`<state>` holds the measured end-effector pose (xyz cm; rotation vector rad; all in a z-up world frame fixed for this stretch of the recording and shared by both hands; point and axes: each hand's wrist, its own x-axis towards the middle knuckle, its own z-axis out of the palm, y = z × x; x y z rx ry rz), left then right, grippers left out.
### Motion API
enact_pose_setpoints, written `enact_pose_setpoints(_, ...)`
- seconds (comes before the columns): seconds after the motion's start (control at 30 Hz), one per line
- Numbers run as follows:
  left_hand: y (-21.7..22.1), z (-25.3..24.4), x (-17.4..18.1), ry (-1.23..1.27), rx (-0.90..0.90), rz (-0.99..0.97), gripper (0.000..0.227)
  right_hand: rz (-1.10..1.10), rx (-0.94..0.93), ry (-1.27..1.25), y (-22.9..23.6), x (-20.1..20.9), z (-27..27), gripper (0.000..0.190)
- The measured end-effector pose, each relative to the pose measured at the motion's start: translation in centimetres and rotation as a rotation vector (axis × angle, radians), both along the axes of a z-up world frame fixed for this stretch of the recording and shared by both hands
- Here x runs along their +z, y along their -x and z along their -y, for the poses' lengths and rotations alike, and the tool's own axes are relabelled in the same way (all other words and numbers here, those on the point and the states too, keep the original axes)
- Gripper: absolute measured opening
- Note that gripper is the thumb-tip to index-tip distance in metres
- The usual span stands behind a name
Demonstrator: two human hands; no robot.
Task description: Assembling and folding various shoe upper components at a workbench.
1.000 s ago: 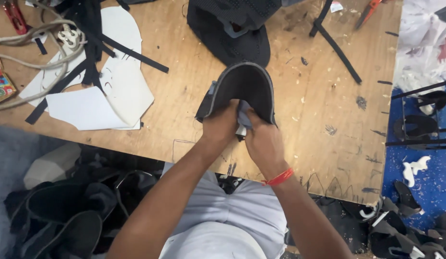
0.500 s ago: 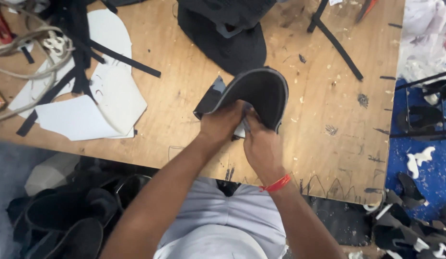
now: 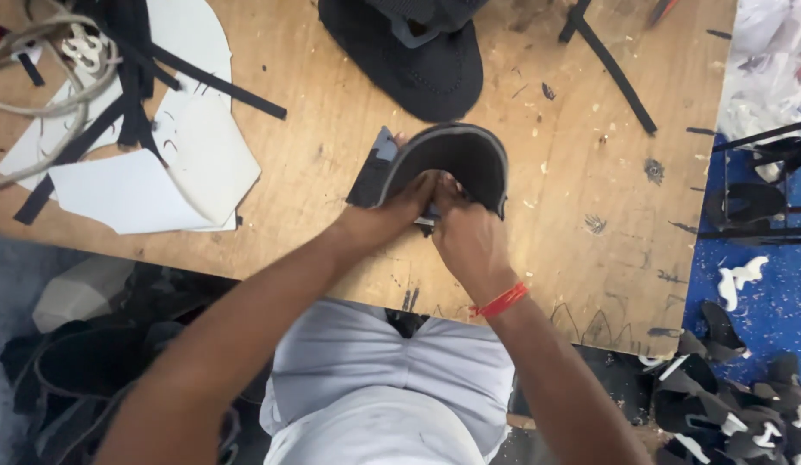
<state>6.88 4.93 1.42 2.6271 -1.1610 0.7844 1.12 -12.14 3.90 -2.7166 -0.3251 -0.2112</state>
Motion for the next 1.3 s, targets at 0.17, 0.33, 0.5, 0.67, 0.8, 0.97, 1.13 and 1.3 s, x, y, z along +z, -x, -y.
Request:
enact_pose_setpoints(0.17, 2.1, -1.5, -3.5, -0.273, 0.012, 0.109, 0.05, -0.225, -0.034, 0.216, -0.4, 0.4, -1.1, 0.045)
enact_pose_setpoints(0.33, 1.5, 0.2, -3.2, -0.078, 0.163, -0.218, 0.041, -0.088, 0.019, 0.139, 0.4, 0.1, 0.2, 0.047)
enact_pose_setpoints(0.5, 0.3, 2.0, -0.3, -0.073, 0.206, -0.646, 0.023, 0.063, 0.094, -0.162, 0.3, 0.1, 1.3, 0.046)
enact_pose_setpoints(0.67, -0.5, 0.5, -1.7, -0.154, -0.051, -0.376, 0.053, -0.11, -0.004, 0.063, -0.3, -0.5, 1.3, 0.051)
enact_pose_setpoints(0.8, 1.6, -2.9, -1.1, -0.531, -0.035, 0.185, 0.048, -0.202, 0.05, 0.228, 0.6, 0.5, 0.7, 0.058)
enact_pose_setpoints(0.97, 3.6, -1.8, -0.7, -0.14, -0.065, -0.046, 0.053, 0.093, 0.322, 0.182, 0.5, 0.2, 1.9, 0.066)
enact_pose_setpoints(1.13, 4.8, -1.5, 1.8, -0.091, 0.015, 0.014, 0.056, 0.078, 0.225, 0.231, -0.3, -0.9, 2.2, 0.044)
enact_pose_setpoints(1.3, 4.6, -2.2, 0.0, -0.373, -0.189, -0.58, 0.062, -0.144, -0.226, 0.139, -1.8, -3.8, 1.3, 0.027)
